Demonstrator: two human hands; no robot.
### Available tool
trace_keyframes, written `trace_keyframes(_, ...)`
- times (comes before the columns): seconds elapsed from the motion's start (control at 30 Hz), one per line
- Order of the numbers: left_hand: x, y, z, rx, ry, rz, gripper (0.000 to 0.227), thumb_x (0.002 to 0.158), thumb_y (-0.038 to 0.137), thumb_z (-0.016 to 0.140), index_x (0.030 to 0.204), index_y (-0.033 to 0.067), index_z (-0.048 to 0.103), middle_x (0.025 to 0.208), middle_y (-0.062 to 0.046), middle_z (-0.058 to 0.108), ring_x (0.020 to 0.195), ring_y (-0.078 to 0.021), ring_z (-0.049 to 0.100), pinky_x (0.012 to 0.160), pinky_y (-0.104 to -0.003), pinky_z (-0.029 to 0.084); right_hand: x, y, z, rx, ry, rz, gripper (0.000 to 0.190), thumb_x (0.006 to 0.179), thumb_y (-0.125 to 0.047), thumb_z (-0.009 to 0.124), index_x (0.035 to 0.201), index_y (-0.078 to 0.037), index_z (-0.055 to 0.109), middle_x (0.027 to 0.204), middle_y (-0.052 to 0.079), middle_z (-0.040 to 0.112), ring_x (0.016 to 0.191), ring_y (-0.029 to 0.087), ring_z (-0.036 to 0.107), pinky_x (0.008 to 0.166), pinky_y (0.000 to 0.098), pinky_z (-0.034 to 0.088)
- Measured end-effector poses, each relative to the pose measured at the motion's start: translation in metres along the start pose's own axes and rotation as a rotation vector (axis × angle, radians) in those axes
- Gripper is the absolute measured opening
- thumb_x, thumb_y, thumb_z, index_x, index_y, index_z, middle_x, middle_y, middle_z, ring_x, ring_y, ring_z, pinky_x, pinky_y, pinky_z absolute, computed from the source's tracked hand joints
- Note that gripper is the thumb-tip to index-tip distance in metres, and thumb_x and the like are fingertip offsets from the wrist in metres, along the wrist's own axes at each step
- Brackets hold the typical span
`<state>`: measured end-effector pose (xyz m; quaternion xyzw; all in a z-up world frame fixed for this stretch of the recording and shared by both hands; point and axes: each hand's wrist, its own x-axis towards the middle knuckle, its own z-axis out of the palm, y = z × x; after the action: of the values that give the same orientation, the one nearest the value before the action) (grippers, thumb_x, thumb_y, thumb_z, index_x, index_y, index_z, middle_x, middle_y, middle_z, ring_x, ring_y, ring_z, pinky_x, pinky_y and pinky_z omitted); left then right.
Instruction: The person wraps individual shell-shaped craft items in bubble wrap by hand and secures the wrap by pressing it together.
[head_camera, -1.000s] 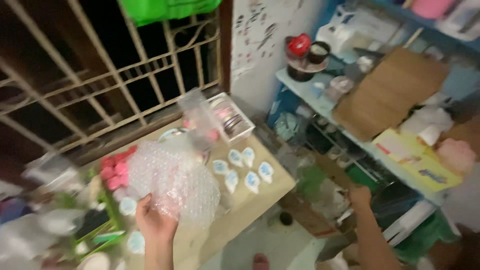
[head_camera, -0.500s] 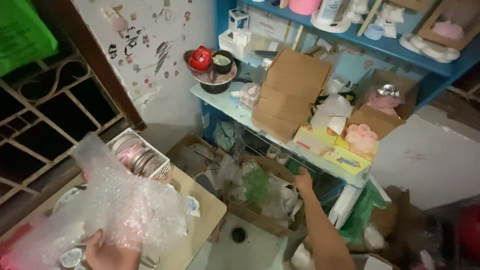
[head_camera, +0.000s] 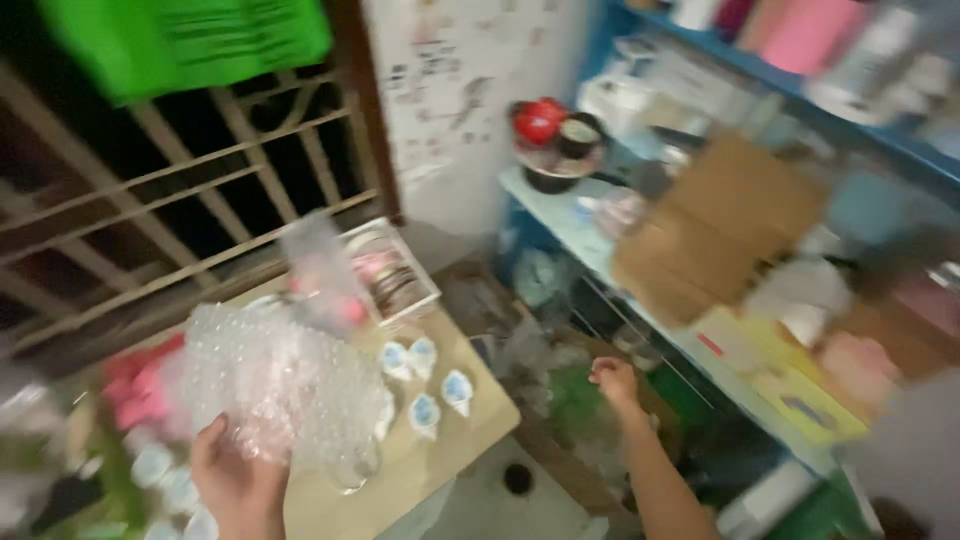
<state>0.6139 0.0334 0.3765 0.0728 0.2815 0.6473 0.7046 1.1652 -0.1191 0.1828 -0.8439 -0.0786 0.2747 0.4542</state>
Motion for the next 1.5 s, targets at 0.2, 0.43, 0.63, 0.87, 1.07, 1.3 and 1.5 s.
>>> trace_keyframes(0.2, -0.035, 0.113, -0.040, -0.238, -0.136, 0.163, 0.008, 0.079, 0.016, 0.059, 0.071, 0.0142, 0.059, 0.161, -0.029, 0.044, 0.150, -0.0545, 0.038, 0.114, -0.073, 0.031, -0.019, -0.005, 0.184, 0.010, -0.386, -0.222, 0.018, 0.092, -0.007, 0.068, 0.108, -0.006, 0.076, 0.093, 0.005, 0.075, 0.072, 0.018, 0.071, 0.057, 0.0292, 0.047)
trace_keyframes(0.43, -0.007, 0.211, -0.184, 0.396, -0.036, 0.669, 0.053, 0.085, 0.012, 0.063, 0.135, 0.0027, 0.051, 0.138, -0.017, 0.056, 0.128, -0.0326, 0.055, 0.113, -0.052, 0.043, -0.211, -0.008, 0.395, -0.158, -0.817, -0.661, 0.021, 0.080, 0.002, 0.073, 0.100, 0.001, 0.076, 0.090, 0.008, 0.074, 0.073, 0.018, 0.069, 0.067, 0.0295, 0.060)
trace_keyframes(0.63, 0.031, 0.283, -0.178, 0.109, 0.078, 0.258, 0.030, 0.089, -0.003, 0.062, 0.119, -0.0083, 0.063, 0.109, -0.017, 0.069, 0.092, -0.0217, 0.067, 0.078, -0.030, 0.054, -0.287, 0.108, 0.566, -0.600, -0.685, -0.731, 0.020, 0.064, -0.028, 0.078, 0.081, -0.018, 0.074, 0.080, -0.002, 0.070, 0.076, 0.019, 0.068, 0.074, 0.0320, 0.055)
trace_keyframes(0.87, 0.053, 0.292, -0.219, -0.176, 0.074, -0.102, 0.017, 0.085, -0.003, 0.060, 0.101, 0.0044, 0.064, 0.113, -0.011, 0.066, 0.101, -0.0282, 0.060, 0.092, -0.045, 0.049, -0.392, 0.102, 0.578, -0.539, -0.302, -0.555, 0.052, 0.070, -0.030, 0.078, 0.112, -0.004, 0.061, 0.095, 0.016, 0.073, 0.085, 0.037, 0.072, 0.079, 0.0429, 0.058)
trace_keyframes(1.07, 0.080, 0.257, -0.276, -0.098, 0.040, -0.216, 0.017, 0.080, -0.002, 0.062, 0.096, 0.0003, 0.066, 0.105, -0.016, 0.067, 0.100, -0.0316, 0.057, 0.094, -0.047, 0.045, -0.454, 0.015, 0.547, -0.504, -0.316, -0.363, 0.044, 0.083, -0.029, 0.076, 0.117, -0.004, 0.065, 0.107, 0.014, 0.070, 0.094, 0.029, 0.071, 0.085, 0.0395, 0.057)
trace_keyframes(1.3, 0.048, 0.282, -0.227, 0.970, -0.514, 0.626, 0.033, 0.076, -0.005, 0.080, 0.106, 0.0053, 0.074, 0.115, -0.013, 0.072, 0.104, -0.0282, 0.071, 0.092, -0.037, 0.057, -0.465, 0.055, 0.548, -0.485, -0.240, -0.350, 0.039, 0.085, -0.025, 0.074, 0.116, -0.003, 0.066, 0.104, 0.015, 0.072, 0.090, 0.030, 0.071, 0.081, 0.0404, 0.057)
trace_keyframes(1.5, 0.042, 0.300, -0.203, 0.086, -0.034, -0.351, 0.054, 0.079, -0.018, 0.050, 0.131, -0.0107, 0.061, 0.114, -0.027, 0.068, 0.095, -0.0335, 0.062, 0.086, -0.039, 0.049, -0.454, 0.105, 0.545, -0.475, -0.178, -0.343, 0.035, 0.086, -0.020, 0.072, 0.115, -0.003, 0.067, 0.101, 0.016, 0.073, 0.087, 0.030, 0.071, 0.078, 0.0412, 0.057)
